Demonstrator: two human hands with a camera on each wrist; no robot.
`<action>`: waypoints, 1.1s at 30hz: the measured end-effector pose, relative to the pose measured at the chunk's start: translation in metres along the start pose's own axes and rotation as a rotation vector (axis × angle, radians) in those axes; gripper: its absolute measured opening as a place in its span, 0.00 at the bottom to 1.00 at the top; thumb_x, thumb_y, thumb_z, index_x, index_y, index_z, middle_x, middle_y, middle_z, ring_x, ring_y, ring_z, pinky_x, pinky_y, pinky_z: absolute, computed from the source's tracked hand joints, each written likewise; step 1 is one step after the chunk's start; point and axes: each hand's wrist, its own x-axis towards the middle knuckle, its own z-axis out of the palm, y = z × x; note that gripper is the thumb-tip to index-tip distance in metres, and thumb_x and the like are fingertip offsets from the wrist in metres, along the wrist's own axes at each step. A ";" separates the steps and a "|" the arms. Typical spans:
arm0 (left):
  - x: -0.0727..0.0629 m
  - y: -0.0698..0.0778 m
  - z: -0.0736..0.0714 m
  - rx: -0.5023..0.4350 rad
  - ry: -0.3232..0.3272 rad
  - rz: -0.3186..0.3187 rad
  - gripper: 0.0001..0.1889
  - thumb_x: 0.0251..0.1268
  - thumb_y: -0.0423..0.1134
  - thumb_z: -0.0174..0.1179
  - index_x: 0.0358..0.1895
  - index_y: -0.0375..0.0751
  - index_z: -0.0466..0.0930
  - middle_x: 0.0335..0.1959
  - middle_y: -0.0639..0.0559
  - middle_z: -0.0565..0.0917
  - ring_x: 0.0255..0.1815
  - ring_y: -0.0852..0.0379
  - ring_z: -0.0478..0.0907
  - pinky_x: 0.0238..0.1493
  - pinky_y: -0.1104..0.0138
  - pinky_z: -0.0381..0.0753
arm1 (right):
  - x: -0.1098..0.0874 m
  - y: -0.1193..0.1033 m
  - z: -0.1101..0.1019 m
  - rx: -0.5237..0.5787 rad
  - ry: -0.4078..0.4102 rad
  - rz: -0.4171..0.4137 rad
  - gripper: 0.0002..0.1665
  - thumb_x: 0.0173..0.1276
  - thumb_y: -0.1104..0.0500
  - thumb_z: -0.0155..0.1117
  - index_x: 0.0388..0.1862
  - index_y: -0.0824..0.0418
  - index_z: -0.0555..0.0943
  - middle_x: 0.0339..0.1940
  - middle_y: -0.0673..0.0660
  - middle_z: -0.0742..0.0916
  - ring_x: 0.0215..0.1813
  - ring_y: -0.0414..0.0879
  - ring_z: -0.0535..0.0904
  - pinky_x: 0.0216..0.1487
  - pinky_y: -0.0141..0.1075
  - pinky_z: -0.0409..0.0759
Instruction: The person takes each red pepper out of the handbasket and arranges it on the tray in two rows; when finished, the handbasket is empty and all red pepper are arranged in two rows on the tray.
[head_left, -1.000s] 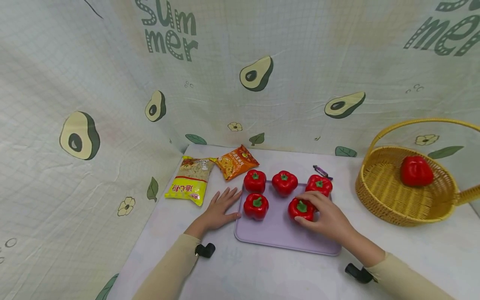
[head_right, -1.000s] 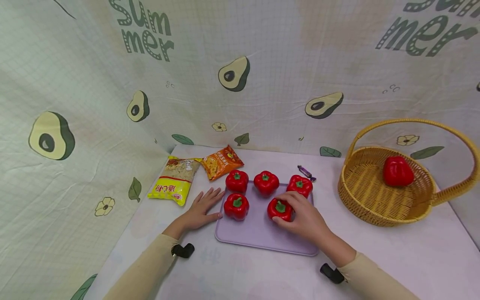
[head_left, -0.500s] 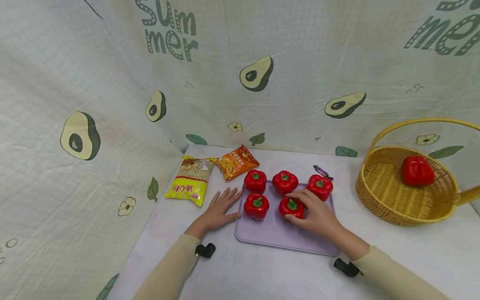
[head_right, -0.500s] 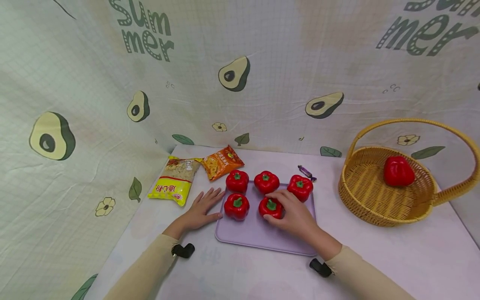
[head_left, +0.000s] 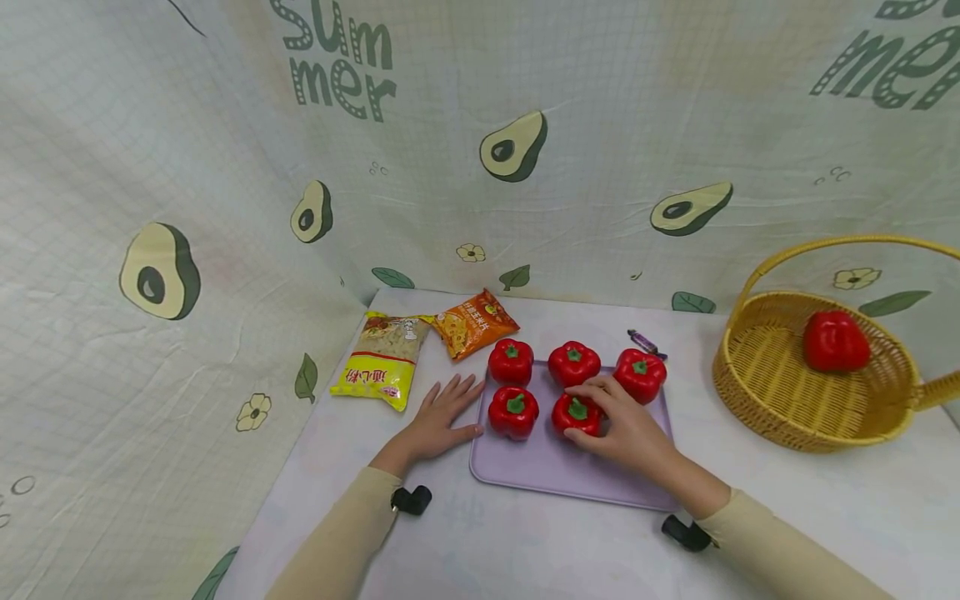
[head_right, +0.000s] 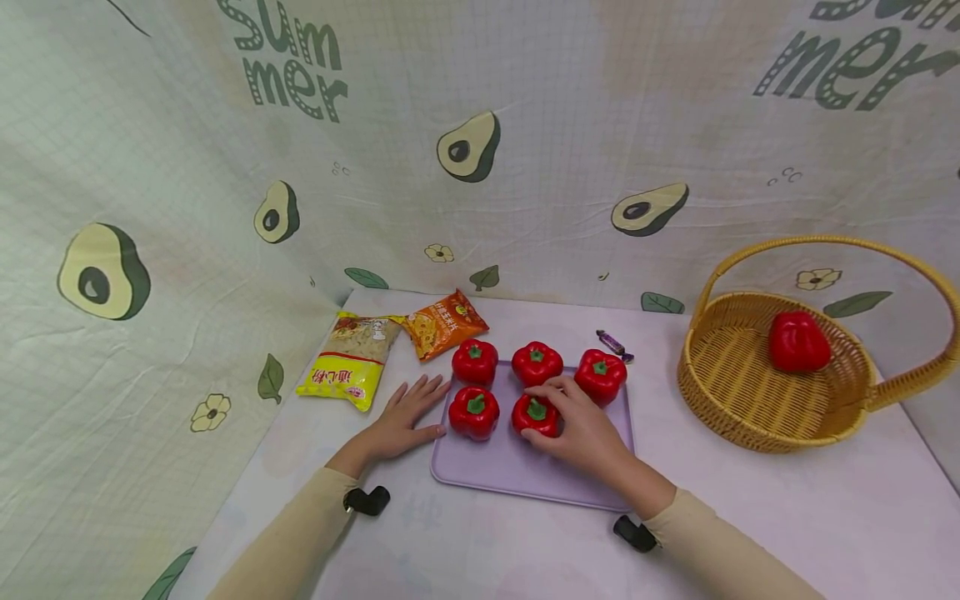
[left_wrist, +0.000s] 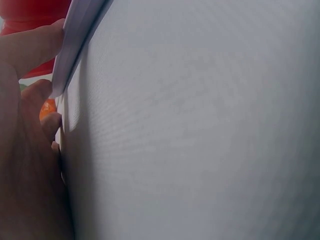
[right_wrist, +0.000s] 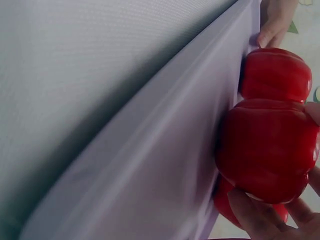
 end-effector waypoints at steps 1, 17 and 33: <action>0.000 0.000 0.000 0.000 0.002 0.003 0.42 0.70 0.65 0.53 0.83 0.65 0.48 0.84 0.59 0.46 0.84 0.53 0.33 0.80 0.49 0.26 | 0.000 0.000 0.000 -0.001 -0.005 0.003 0.36 0.54 0.46 0.83 0.63 0.47 0.81 0.59 0.52 0.78 0.61 0.51 0.76 0.51 0.50 0.87; -0.002 0.001 0.000 -0.010 0.020 0.028 0.41 0.71 0.64 0.54 0.83 0.62 0.50 0.84 0.56 0.49 0.85 0.49 0.35 0.80 0.46 0.28 | -0.001 -0.004 0.004 -0.020 -0.027 0.044 0.39 0.52 0.47 0.84 0.63 0.48 0.78 0.62 0.54 0.79 0.64 0.52 0.74 0.51 0.51 0.86; -0.003 0.001 -0.001 -0.015 0.013 0.032 0.41 0.71 0.64 0.54 0.83 0.61 0.50 0.84 0.56 0.48 0.85 0.50 0.35 0.80 0.46 0.27 | -0.003 -0.004 0.001 -0.012 -0.026 0.028 0.41 0.54 0.41 0.82 0.65 0.47 0.78 0.60 0.53 0.78 0.63 0.49 0.74 0.53 0.51 0.85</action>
